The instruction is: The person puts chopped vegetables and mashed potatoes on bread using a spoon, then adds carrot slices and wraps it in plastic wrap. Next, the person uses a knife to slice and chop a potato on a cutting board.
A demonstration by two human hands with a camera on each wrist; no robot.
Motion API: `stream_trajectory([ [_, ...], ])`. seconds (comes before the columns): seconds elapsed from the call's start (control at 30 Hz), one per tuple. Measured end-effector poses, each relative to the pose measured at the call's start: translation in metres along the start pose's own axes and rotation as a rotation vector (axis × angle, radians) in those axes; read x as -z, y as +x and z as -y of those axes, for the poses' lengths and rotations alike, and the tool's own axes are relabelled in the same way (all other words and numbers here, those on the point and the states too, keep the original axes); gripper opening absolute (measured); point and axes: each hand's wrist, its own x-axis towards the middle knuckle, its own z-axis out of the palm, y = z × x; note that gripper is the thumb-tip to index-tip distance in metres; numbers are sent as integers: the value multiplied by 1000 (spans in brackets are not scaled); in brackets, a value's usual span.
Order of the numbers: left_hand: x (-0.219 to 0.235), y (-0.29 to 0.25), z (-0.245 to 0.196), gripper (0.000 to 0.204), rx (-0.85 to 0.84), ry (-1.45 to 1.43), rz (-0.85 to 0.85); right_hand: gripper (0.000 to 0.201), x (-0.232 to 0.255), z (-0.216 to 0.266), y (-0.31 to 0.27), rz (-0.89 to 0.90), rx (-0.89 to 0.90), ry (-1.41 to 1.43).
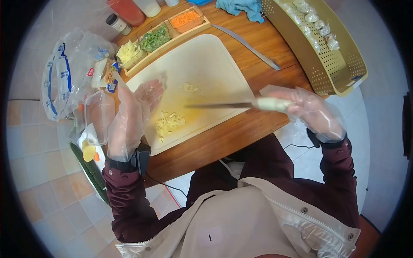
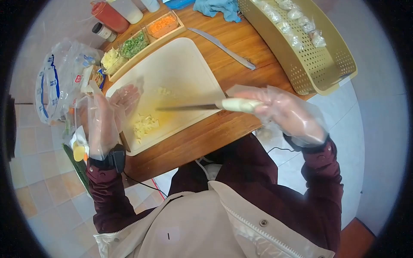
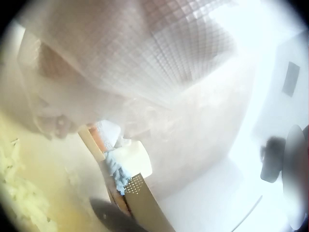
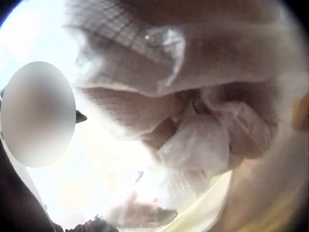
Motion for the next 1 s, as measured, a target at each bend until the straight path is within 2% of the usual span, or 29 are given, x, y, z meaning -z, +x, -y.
stream_trajectory([
  [0.17,-13,17,3,105,6,-2,61,63,17,-14,-18,-4,-15,-164],
  [0.27,-22,21,3,96,61,-89,61,66,9,0,-1,-21,-103,-53],
  [0.33,-22,19,8,92,2,-103,117,71,0,-2,1,-193,-98,13],
  [0.37,-21,17,10,92,1,-99,113,71,-5,-7,-2,-191,-94,15],
  [0.47,-20,13,17,89,23,-147,130,78,-30,-15,-23,-283,-107,293],
  [0.53,-25,14,23,73,-33,-156,90,83,-49,-12,-39,-404,-271,420],
  [0.57,-26,14,25,75,-50,-148,76,91,-58,-10,-39,-414,-317,420],
  [0.7,-35,10,28,79,-66,-39,73,88,-89,-17,-53,-472,-342,464],
  [0.8,-38,8,31,82,-72,30,90,63,-102,-15,-64,-293,-510,378],
  [0.83,-39,7,31,83,-73,44,98,63,-106,-12,-64,-301,-507,395],
  [0.9,-41,7,31,85,-73,79,117,49,-114,-3,-55,-224,-625,331],
  [1.0,-44,5,31,89,-74,144,149,47,-127,0,-50,-168,-599,289],
])
